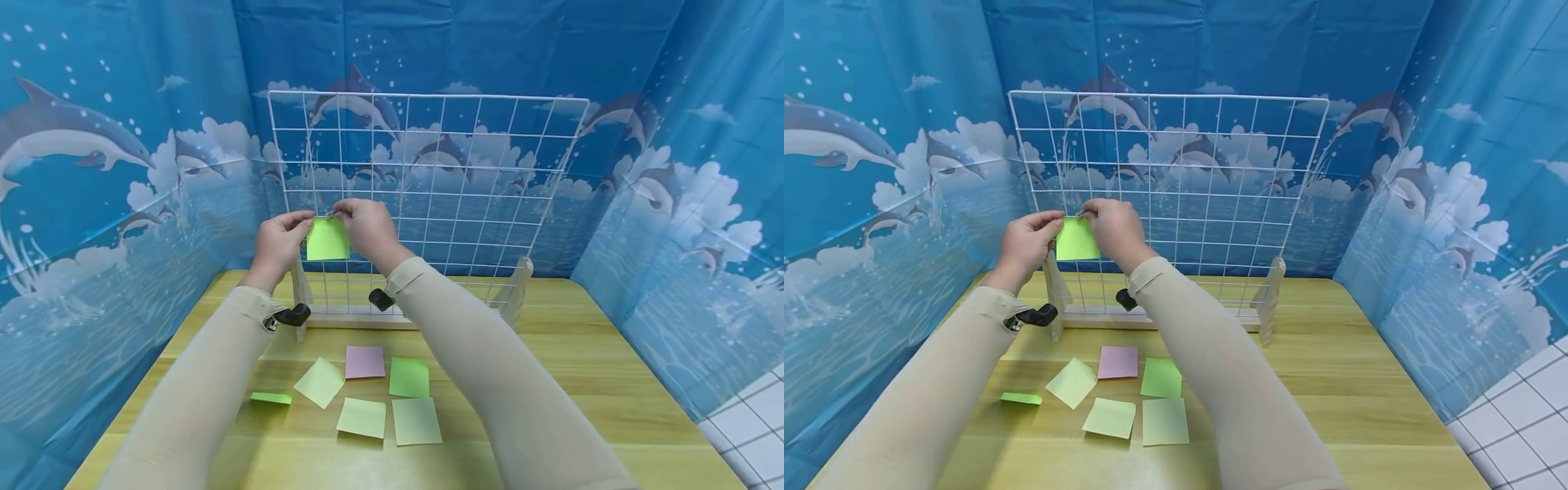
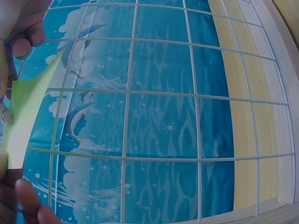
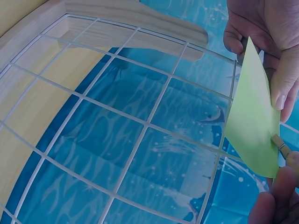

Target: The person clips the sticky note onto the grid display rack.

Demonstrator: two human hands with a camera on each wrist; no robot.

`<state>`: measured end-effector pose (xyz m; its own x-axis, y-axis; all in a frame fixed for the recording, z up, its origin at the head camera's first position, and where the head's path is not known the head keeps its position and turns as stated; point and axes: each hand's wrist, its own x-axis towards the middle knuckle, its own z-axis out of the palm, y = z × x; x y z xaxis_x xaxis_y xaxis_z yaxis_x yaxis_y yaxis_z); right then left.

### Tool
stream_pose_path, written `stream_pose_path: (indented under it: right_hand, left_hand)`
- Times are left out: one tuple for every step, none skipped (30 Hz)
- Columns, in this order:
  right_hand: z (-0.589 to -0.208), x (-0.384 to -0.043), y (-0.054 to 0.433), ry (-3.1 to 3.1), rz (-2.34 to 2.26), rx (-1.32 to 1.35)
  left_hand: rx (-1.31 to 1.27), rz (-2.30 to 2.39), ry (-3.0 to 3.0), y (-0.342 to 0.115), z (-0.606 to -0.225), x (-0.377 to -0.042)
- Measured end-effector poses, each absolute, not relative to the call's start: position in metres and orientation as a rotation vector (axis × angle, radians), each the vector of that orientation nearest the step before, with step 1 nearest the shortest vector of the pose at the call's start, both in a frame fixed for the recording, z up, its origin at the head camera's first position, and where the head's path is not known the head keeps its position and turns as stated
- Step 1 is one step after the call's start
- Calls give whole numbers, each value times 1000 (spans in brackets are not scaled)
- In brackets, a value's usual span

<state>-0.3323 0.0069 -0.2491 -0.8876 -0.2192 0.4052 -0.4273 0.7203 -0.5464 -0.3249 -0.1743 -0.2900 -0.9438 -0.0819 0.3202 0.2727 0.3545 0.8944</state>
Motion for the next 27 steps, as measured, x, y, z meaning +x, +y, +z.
stream_pose_path:
  right_hand:
    - [-249, -332, 7, -2614, 940, 507]
    - [-249, -332, 6, -2615, 932, 511]
    - [-249, -332, 6, -2617, 926, 512]
    - [-249, -332, 6, -2618, 916, 514]
    - [-248, -331, 6, -2621, 904, 516]
    - [-248, -331, 6, -2624, 892, 517]
    - [-248, -331, 6, -2629, 877, 518]
    - [-247, -331, 5, -2631, 860, 521]
    - [-247, -331, 5, -2633, 845, 523]
    - [-246, -330, 5, -2638, 830, 523]
    - [-246, -330, 5, -2641, 812, 526]
    - [-245, -330, 5, -2644, 794, 529]
    - [-244, -330, 5, -2647, 776, 532]
    - [-244, -330, 5, -2652, 755, 533]
    - [-243, -330, 5, -2660, 739, 533]
    - [-242, -330, 4, -2669, 718, 532]
    - [-241, -330, 4, -2675, 698, 535]
    - [-240, -331, 4, -2686, 678, 535]
    - [-239, -331, 3, -2696, 659, 534]
    - [-238, -331, 3, -2706, 639, 533]
    - [-237, -331, 3, -2717, 624, 532]
    - [-236, -331, 3, -2726, 607, 530]
    - [-236, -332, 3, -2733, 594, 530]
    - [-235, -332, 3, -2739, 578, 529]
    - [-235, -332, 3, -2741, 565, 529]
    - [-235, -332, 3, -2738, 553, 532]
    - [-235, -332, 3, -2733, 542, 534]
  left_hand:
    - [-166, -1614, -2314, -174, -290, -325]
    - [-164, -1613, -2314, -175, -290, -325]
    - [-161, -1611, -2315, -175, -290, -325]
    - [-160, -1609, -2314, -175, -290, -325]
    - [-159, -1609, -2313, -175, -291, -325]
    - [-158, -1608, -2312, -175, -291, -325]
    - [-157, -1607, -2311, -175, -291, -325]
    - [-157, -1603, -2311, -175, -291, -324]
    - [-156, -1598, -2311, -174, -291, -324]
    - [-155, -1592, -2312, -174, -291, -324]
    - [-154, -1586, -2313, -174, -291, -324]
    - [-154, -1579, -2313, -174, -291, -324]
    - [-153, -1574, -2312, -174, -292, -325]
    - [-154, -1573, -2309, -174, -292, -325]
    - [-154, -1571, -2307, -174, -292, -325]
    - [-154, -1571, -2305, -174, -292, -325]
    - [-154, -1573, -2301, -174, -292, -325]
    - [-154, -1573, -2299, -174, -293, -326]
    - [-153, -1573, -2297, -174, -293, -326]
    - [-151, -1573, -2296, -174, -293, -326]
    - [-150, -1571, -2296, -174, -294, -326]
    - [-149, -1571, -2295, -173, -294, -326]
    - [-148, -1569, -2294, -173, -294, -326]
    - [-148, -1567, -2293, -173, -294, -326]
    - [-147, -1566, -2291, -173, -294, -326]
    - [-148, -1567, -2289, -173, -294, -326]
    - [-148, -1567, -2287, -173, -294, -325]
